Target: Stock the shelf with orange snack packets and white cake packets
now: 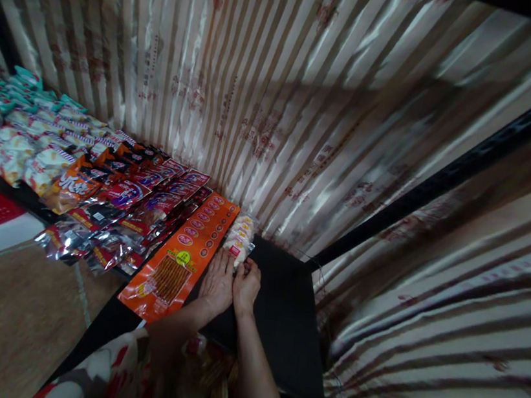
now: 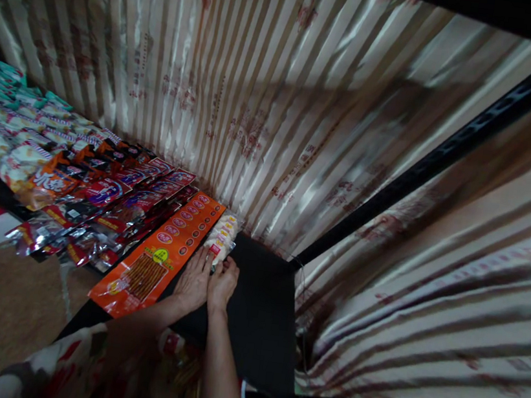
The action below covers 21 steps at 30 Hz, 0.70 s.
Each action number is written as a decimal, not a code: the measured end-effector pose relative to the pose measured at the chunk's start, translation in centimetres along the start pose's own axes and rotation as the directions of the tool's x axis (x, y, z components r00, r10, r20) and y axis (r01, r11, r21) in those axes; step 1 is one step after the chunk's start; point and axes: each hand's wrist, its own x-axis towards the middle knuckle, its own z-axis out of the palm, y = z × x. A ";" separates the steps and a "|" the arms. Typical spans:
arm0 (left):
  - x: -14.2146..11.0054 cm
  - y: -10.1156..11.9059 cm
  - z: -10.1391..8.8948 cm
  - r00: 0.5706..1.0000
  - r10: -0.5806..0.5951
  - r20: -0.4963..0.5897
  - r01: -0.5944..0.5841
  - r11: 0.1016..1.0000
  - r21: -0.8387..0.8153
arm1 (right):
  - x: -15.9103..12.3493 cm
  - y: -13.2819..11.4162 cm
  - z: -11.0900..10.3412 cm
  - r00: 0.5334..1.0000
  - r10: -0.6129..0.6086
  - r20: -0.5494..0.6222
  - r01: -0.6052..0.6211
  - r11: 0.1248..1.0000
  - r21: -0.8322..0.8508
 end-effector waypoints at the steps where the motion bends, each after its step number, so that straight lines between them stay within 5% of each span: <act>1: 0.0 0.0 0.0 1.000 0.005 -0.007 -0.005 1.000 -0.002 | -0.1 -0.1 -0.1 1.000 0.003 0.005 -0.003 1.000 0.006; 13: -0.8 0.6 -1.5 0.995 0.078 -0.062 -0.080 0.996 -0.038 | -2.3 -0.7 -1.7 0.999 0.031 0.023 -0.032 0.998 0.046; 21: -4.2 1.5 -1.7 0.992 0.109 -0.060 -0.117 0.982 -0.145 | -5.6 -0.6 -3.7 1.000 -0.022 0.016 0.020 0.993 0.120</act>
